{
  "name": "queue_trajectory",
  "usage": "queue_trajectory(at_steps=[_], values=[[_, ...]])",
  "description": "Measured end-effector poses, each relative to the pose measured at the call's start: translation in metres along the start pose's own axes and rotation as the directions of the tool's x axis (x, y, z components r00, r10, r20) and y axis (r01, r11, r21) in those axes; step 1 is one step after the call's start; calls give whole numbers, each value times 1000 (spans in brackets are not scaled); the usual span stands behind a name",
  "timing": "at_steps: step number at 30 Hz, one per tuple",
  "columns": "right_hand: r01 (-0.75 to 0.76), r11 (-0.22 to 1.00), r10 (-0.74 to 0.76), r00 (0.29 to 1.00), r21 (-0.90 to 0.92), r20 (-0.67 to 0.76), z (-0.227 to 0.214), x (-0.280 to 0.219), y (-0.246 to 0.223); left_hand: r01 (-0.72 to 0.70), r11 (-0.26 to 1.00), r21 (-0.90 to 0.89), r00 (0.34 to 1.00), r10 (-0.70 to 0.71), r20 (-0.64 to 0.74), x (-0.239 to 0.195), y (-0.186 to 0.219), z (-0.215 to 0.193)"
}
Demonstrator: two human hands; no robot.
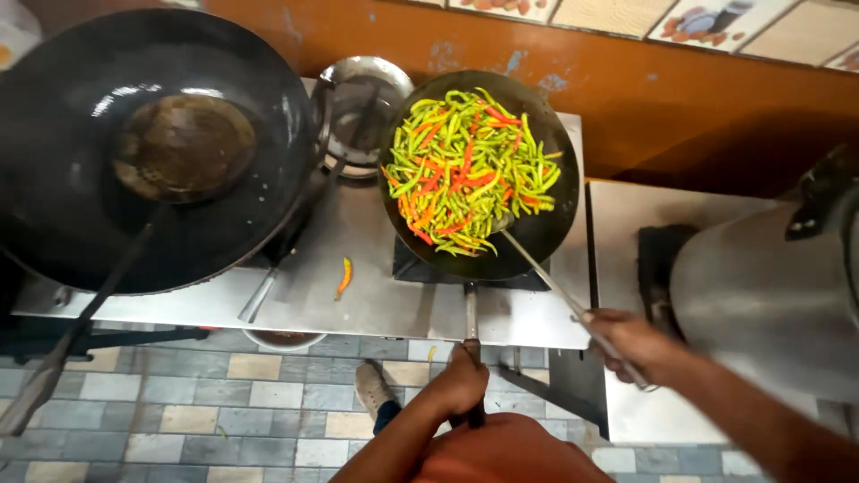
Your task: Stirring and frying a large quantity of green and red chilies in a wok on a commercial stove.
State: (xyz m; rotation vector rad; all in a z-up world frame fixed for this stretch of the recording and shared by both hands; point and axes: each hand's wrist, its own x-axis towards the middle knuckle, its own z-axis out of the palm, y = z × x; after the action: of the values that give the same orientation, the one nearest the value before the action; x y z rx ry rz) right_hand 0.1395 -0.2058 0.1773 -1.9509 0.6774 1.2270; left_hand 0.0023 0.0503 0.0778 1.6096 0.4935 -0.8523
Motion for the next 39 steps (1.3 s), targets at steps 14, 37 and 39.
queue_trajectory(at_steps=[14, 37, 39], values=[[355, 910, -337, 934, 213, -116, -2, 152, 18, -358, 437, 825, 778, 629, 5, 199, -239, 39], [249, -62, -938, 316, -967, 141, -18, 81, 65, 9, 993, 118, 967, 21, -256, 118, -75, 56], [239, -98, -940, 298, -966, 169, -36, 91, 77, 13, 987, 157, 984, 16, -178, 76, -35, 45]])
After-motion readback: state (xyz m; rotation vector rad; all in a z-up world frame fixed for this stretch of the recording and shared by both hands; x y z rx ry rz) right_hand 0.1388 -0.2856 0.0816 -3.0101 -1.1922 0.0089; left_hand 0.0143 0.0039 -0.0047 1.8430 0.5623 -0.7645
